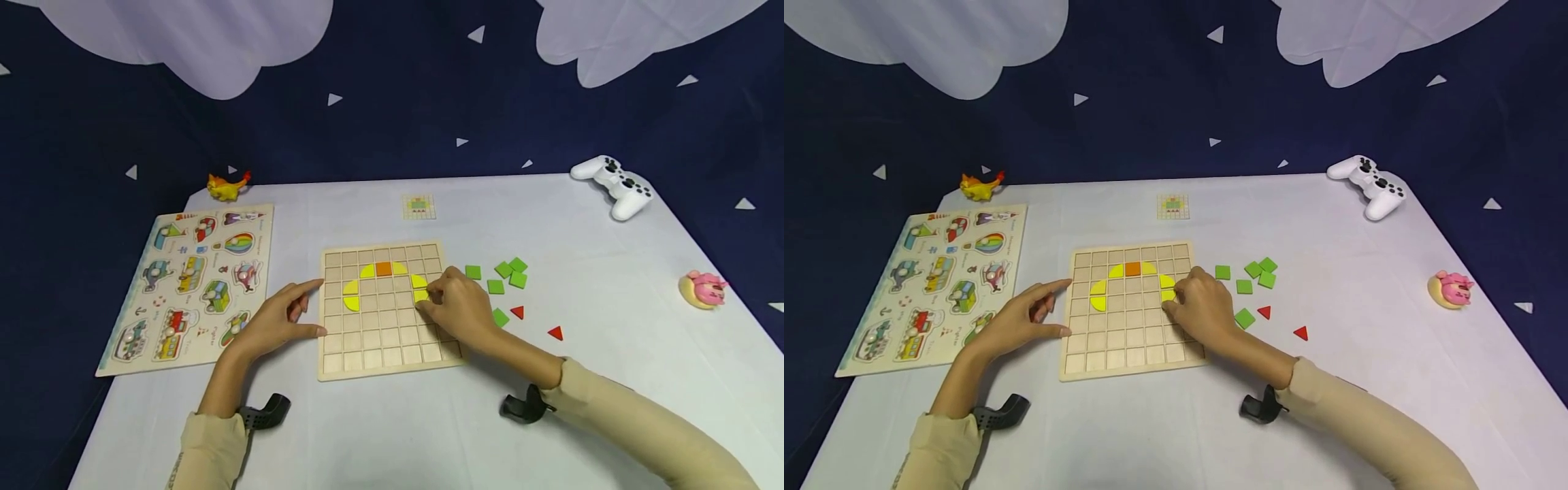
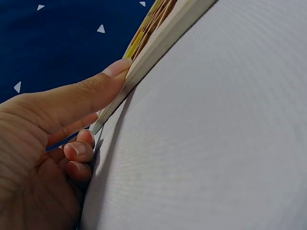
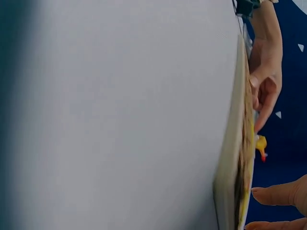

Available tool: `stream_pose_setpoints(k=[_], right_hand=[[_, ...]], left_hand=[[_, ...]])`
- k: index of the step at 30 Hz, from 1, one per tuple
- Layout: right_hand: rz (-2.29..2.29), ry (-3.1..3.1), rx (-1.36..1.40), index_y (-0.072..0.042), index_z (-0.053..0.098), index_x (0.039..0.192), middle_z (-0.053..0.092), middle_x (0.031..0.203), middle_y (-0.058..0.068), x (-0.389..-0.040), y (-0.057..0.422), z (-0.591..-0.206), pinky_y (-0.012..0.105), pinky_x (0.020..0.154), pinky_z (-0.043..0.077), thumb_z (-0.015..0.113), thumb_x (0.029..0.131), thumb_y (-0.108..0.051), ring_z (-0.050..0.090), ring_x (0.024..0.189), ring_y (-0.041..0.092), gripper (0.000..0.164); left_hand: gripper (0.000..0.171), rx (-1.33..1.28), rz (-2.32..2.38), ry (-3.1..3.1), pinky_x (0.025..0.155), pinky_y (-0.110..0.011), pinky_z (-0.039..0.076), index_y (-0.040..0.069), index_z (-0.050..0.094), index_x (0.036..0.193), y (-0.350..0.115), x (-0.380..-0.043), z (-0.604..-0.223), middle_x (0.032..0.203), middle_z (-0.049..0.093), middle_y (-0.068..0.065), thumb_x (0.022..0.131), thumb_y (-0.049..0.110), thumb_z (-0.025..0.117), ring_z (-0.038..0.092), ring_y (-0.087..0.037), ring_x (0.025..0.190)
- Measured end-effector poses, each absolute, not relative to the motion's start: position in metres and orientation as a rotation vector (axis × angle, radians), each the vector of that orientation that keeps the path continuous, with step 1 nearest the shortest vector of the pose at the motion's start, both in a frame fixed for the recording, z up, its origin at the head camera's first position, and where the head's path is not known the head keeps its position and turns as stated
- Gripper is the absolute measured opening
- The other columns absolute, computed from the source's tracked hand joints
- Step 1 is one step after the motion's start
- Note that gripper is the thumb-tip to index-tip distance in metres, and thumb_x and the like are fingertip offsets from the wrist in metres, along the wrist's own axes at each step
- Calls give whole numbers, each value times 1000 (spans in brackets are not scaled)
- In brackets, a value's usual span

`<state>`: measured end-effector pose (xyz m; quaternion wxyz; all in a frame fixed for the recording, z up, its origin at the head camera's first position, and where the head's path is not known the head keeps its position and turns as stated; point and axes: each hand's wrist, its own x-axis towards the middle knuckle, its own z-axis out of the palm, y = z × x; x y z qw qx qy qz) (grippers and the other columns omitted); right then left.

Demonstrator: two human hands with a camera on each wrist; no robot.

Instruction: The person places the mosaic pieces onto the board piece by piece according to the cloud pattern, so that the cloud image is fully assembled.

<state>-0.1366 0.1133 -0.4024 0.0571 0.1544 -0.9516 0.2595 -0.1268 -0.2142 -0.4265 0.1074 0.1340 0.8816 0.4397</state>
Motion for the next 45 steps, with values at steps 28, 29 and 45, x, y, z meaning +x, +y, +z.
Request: stream_pose_setpoints(k=[28,29,45], right_hand=[[693,-3022,578,1,75,107,56,96,11,-186,210,-401,38,73,44,78,84,-13,53,82,23,28],[689,-3016,606,1,75,106,56,96,11,-187,211,-402,38,74,44,78,83,-13,53,83,23,26],[714,-2879,888,-1,76,96,54,91,6,-199,194,-397,35,71,44,82,79,-15,51,80,21,23]], left_hand=[[83,381,1283,2621,68,-28,34,6,48,146,-216,-126,-430,91,45,-6,75,23,87,39,-16,76],[83,381,1283,2622,68,-28,34,6,48,146,-216,-127,-430,91,45,-6,75,23,87,39,-16,76],[84,371,1280,2618,69,-28,34,7,47,147,-214,-128,-429,92,45,-5,75,23,88,39,-16,76]])
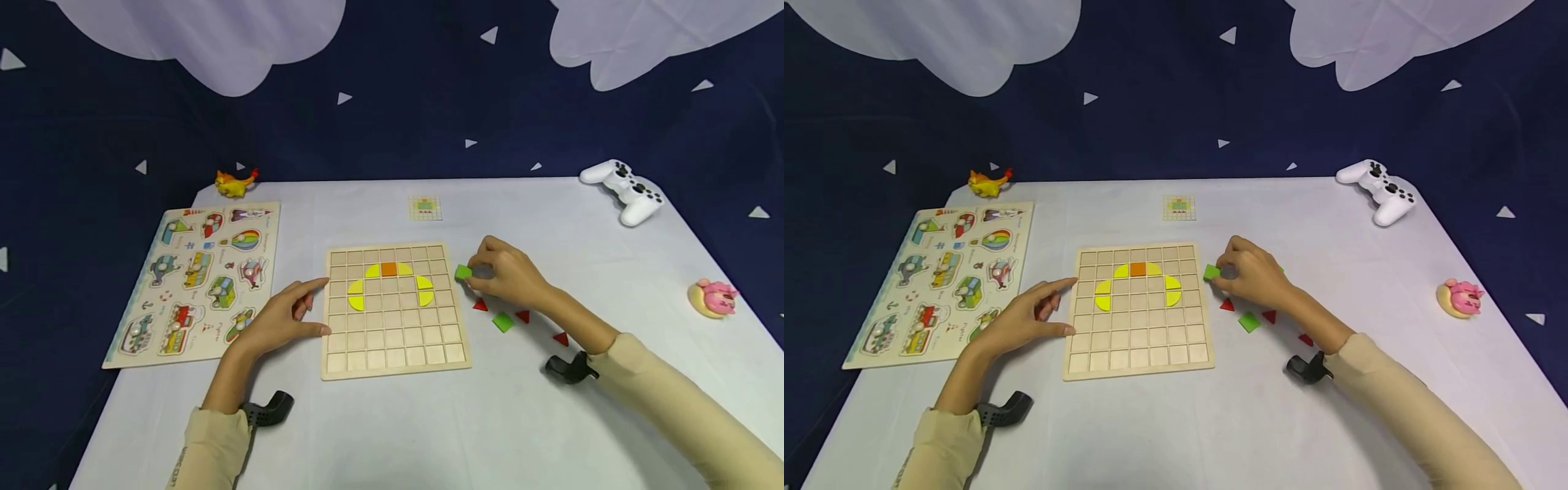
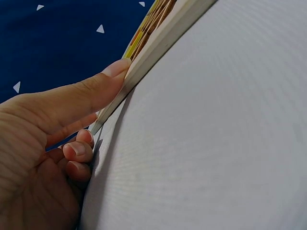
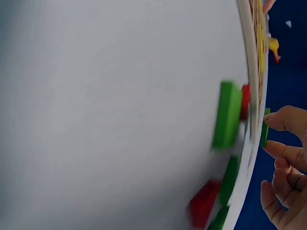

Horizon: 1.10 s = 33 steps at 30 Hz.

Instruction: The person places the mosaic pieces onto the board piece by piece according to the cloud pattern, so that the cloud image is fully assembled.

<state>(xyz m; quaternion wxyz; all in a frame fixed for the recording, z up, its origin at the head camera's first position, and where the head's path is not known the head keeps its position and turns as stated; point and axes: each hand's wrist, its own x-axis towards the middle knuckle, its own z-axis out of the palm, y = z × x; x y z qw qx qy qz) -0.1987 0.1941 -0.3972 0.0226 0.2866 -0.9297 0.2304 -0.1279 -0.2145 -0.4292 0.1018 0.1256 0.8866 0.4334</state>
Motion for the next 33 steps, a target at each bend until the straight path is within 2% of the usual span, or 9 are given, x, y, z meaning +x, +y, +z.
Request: stream_pose_setpoints(k=[10,17,28,33], right_hand=[[762,-2829,1066,-2,76,97,55,93,6,-200,149,-389,36,74,47,80,81,-19,54,83,22,24],[713,-2788,1172,-4,77,98,56,92,3,-200,120,-393,33,72,50,80,81,-21,55,82,16,24],[610,-2774,1285,-5,78,99,56,93,1,-199,78,-394,27,71,50,79,83,-22,53,81,13,24],[568,-2747,1329,-5,77,96,56,91,3,-199,67,-397,25,67,47,78,84,-21,51,77,12,20]], left_hand=[[84,386,1293,2605,69,-28,34,7,47,147,-215,-128,-431,92,45,-6,75,23,88,39,-16,76],[84,390,1293,2603,69,-28,34,8,47,147,-215,-128,-430,92,46,-6,75,23,88,39,-16,76],[84,394,1297,2601,69,-29,34,7,47,147,-215,-128,-431,91,45,-6,76,22,87,39,-15,75],[84,380,1293,2602,70,-29,34,7,47,147,-215,-128,-429,90,45,-6,75,22,88,39,-16,76]])
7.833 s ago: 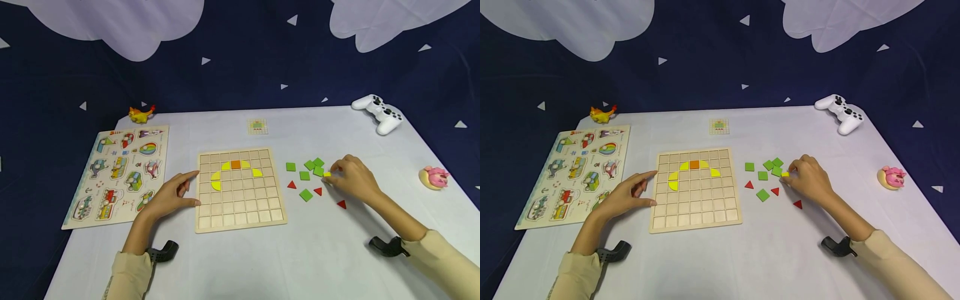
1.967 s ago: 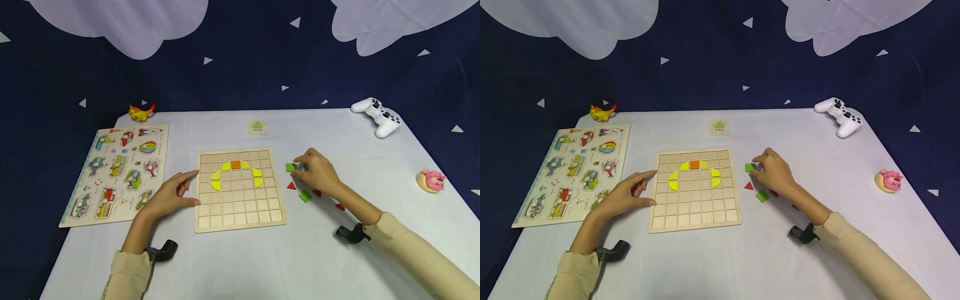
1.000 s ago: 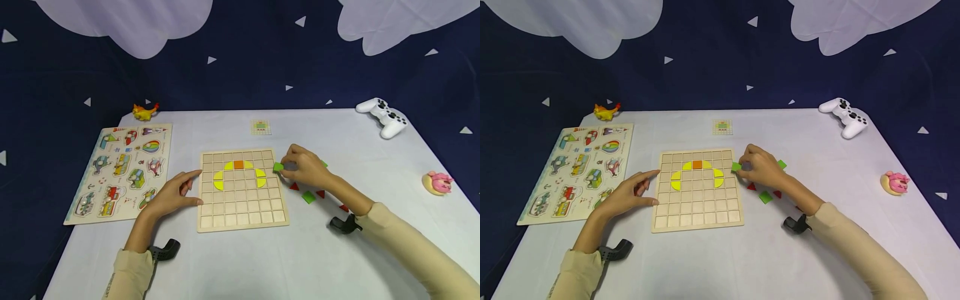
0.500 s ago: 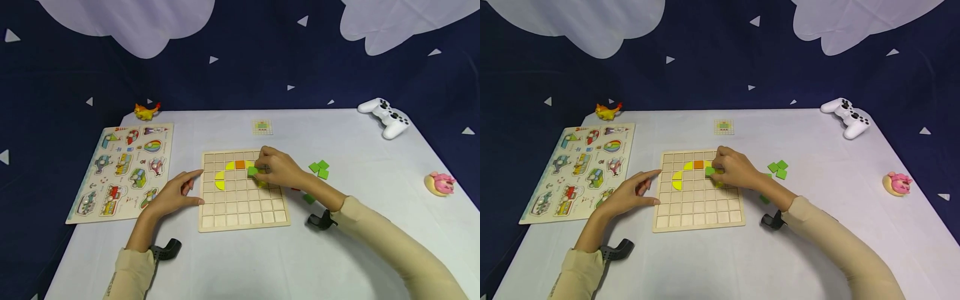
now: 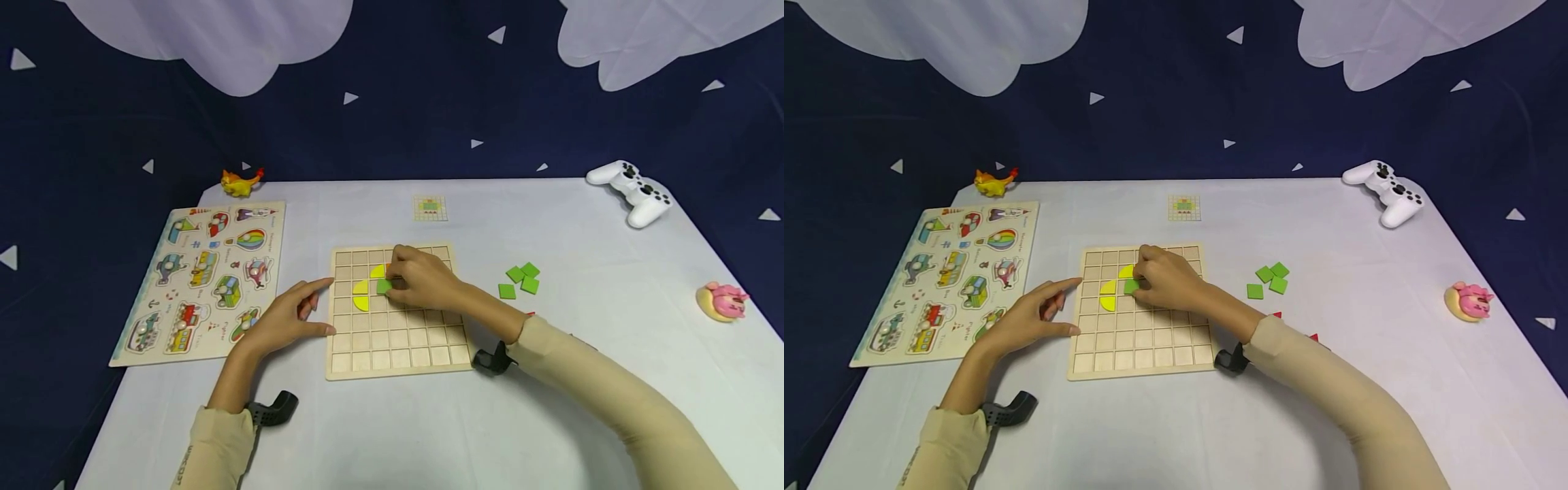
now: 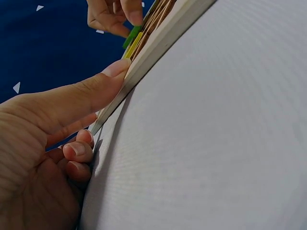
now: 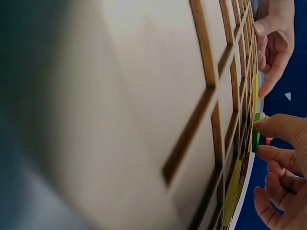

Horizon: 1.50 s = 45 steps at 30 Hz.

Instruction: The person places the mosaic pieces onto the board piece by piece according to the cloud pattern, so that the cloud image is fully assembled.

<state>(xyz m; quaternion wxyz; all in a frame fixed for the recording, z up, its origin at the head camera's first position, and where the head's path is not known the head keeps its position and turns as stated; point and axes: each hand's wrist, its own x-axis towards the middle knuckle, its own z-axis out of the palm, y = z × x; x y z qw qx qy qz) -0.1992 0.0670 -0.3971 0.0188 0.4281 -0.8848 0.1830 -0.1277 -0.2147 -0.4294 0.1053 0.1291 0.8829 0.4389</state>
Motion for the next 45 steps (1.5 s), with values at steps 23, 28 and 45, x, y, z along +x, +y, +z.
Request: stream_pose_setpoints(k=[23,28,45], right_hand=[[562,-2828,1235,-6,77,106,58,90,4,-191,62,-392,24,66,44,77,87,-23,49,77,14,24],[602,-2824,1171,-6,76,109,59,91,7,-188,92,-383,27,65,46,76,88,-21,49,78,15,25],[550,-2985,818,-1,76,107,57,93,6,-174,224,-388,35,71,45,80,82,-15,51,82,20,29]], left_hand=[[84,367,1264,2623,69,-29,34,6,47,146,-214,-125,-431,90,45,-5,74,23,88,39,-15,74],[83,379,1275,2621,68,-28,34,6,47,146,-214,-126,-430,91,45,-6,75,22,88,39,-15,75],[83,389,1266,2619,69,-28,34,7,46,147,-215,-126,-430,90,44,-6,76,23,87,38,-15,75]])
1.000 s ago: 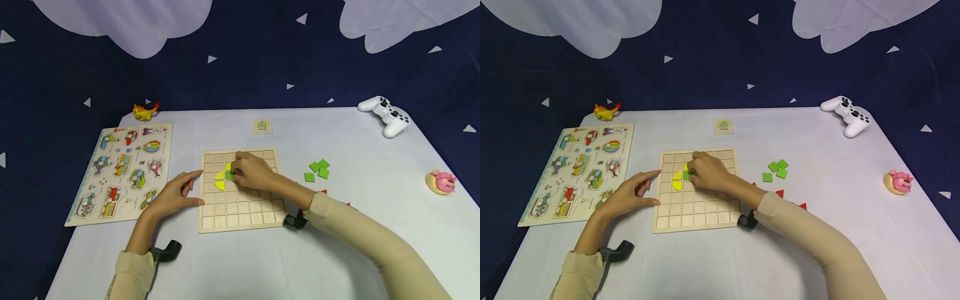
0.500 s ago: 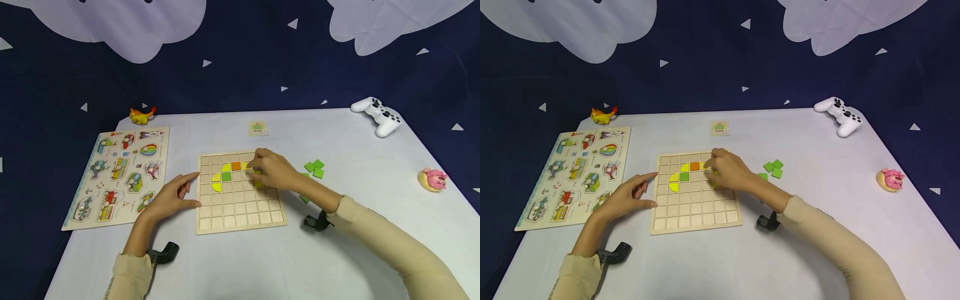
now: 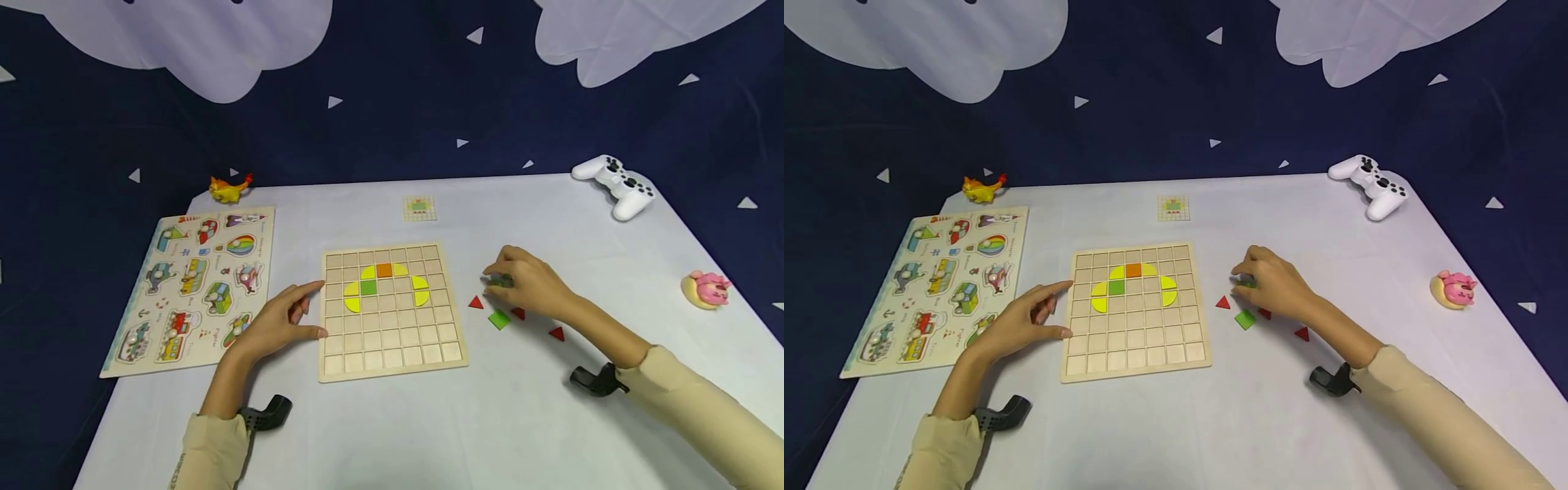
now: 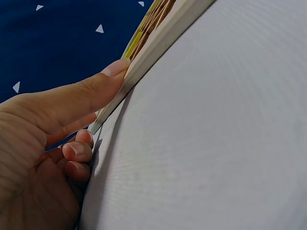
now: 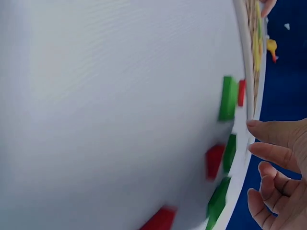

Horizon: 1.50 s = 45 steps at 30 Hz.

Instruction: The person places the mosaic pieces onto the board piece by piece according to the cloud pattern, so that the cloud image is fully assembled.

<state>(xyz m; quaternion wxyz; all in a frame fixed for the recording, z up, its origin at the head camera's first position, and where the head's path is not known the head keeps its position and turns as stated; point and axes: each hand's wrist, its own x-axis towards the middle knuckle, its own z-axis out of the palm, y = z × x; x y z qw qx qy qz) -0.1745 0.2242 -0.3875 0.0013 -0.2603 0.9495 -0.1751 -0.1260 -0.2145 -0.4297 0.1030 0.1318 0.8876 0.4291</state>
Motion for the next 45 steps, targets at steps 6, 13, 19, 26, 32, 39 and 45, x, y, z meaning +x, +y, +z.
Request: stream_pose_setpoints(k=[6,13,19,26,32,39,45], right_hand=[[-491,3021,-844,0,77,97,56,92,5,-173,240,-391,37,71,48,84,77,-13,53,84,20,25],[-450,3041,-957,-1,77,90,55,92,4,-178,247,-398,36,69,49,85,75,-15,53,85,18,22],[-473,3063,-999,-3,77,88,55,90,2,-183,240,-398,35,68,47,86,74,-18,50,81,15,23],[-540,3024,-1065,-4,76,90,56,94,3,-189,209,-392,36,70,49,84,76,-18,52,85,16,22],[-558,2937,-1188,-4,77,92,56,95,3,-194,173,-386,34,71,49,83,78,-21,51,87,16,23],[-530,2897,-1333,-5,78,91,56,93,3,-198,131,-388,31,72,49,82,80,-25,51,84,15,23],[-481,2873,-1378,-6,78,91,56,93,2,-201,101,-390,29,73,50,81,82,-25,51,84,15,21]], left_hand=[[83,368,1273,2615,69,-29,34,8,47,147,-215,-126,-429,90,44,-6,76,24,87,39,-16,75],[84,348,1272,2612,69,-28,34,8,47,147,-215,-127,-429,90,44,-6,76,24,87,39,-17,76],[84,370,1279,2606,69,-28,34,6,47,147,-215,-128,-431,91,44,-6,75,22,87,39,-16,76],[84,382,1269,2615,69,-28,34,6,47,147,-216,-128,-431,89,44,-6,75,22,87,39,-16,75],[84,389,1273,2613,69,-28,34,6,47,147,-215,-129,-431,89,45,-6,75,22,88,39,-15,75],[84,383,1307,2599,69,-28,34,6,47,146,-214,-129,-432,90,45,-6,75,20,88,39,-16,75],[84,370,1301,2609,70,-28,34,6,48,146,-213,-127,-431,89,45,-5,75,21,88,39,-15,75]])
